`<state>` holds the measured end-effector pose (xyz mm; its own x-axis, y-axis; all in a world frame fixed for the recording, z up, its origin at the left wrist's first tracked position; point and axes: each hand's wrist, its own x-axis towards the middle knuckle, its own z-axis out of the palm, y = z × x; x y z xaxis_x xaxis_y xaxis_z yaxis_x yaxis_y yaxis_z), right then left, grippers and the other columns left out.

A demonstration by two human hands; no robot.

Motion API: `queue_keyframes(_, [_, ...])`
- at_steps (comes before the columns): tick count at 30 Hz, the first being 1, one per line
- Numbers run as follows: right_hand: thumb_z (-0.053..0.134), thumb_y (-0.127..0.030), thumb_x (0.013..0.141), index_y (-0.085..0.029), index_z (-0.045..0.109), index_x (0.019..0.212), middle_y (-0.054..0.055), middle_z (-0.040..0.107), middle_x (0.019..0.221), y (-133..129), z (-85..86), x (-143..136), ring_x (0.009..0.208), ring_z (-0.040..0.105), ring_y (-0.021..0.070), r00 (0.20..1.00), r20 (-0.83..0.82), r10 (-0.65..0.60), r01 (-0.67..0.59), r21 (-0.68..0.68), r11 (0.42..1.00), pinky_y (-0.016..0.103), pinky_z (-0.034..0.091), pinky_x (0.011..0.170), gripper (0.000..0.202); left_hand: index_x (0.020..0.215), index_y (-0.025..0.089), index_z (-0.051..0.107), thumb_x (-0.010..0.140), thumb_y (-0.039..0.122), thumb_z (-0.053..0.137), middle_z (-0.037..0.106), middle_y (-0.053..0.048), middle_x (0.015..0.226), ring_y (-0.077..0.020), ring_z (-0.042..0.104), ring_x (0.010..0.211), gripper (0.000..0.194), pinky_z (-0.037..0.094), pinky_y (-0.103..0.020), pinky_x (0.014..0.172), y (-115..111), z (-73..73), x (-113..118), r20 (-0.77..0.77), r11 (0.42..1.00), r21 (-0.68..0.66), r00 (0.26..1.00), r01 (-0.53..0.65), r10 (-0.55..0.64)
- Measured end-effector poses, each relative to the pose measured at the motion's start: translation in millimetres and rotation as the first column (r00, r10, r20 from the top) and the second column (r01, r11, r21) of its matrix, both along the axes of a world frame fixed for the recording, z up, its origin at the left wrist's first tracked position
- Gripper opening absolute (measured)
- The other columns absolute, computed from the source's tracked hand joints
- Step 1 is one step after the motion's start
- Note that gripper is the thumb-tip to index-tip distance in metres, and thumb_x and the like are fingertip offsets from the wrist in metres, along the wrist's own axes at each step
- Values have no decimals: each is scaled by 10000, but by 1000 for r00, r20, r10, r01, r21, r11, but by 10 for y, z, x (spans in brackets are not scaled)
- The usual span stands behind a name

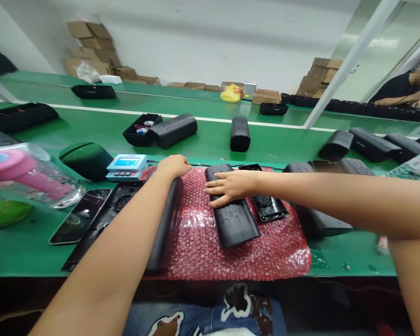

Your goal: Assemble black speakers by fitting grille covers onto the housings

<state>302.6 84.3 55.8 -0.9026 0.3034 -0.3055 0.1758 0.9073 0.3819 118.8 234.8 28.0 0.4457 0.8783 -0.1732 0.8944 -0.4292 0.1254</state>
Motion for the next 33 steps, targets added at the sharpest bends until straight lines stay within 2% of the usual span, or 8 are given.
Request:
queue_keyframes(6, [505, -80, 947, -228, 385, 1362, 176, 363, 1392, -30, 15, 17, 1294, 333, 323, 1000, 26, -15, 13, 55, 998, 528, 380, 999, 457, 1048, 197, 671, 785, 378, 511, 653, -111, 1177, -266, 597, 1076, 357, 478, -340, 890, 0, 1, 3, 7, 1000, 27, 1000, -15, 15])
queue_keyframes(13, [502, -57, 936, -219, 369, 1360, 191, 351, 1395, -7, 31, 24, 1296, 332, 315, 1000, 9, -30, 30, 41, 999, 518, 392, 990, 473, 1070, 188, 676, 763, 341, 505, 647, -121, 1189, -292, 598, 1071, 383, 486, -368, 889, -23, 23, 3, 10, 1000, 19, 1000, -25, 25])
queue_keyframes(21, [489, -54, 942, -217, 367, 1360, 192, 353, 1392, -42, 28, 38, 1303, 318, 319, 1000, 14, -24, 24, 31, 999, 526, 375, 1003, 465, 1076, 198, 674, 755, 341, 520, 646, -111, 1192, -275, 596, 1071, 384, 477, -350, 900, -16, 22, -5, 17, 999, 13, 999, -31, 31])
queue_keyframes(33, [492, -47, 937, -223, 343, 1380, 185, 283, 1440, -43, 36, 54, 1328, 264, 325, 997, 16, -73, 73, 6, 997, 564, 344, 1011, 499, 1097, 185, 664, 759, 316, 518, 640, -116, 1196, -282, 593, 1081, 390, 477, -360, 903, -24, 17, 1, 36, 999, 6, 999, -33, 33])
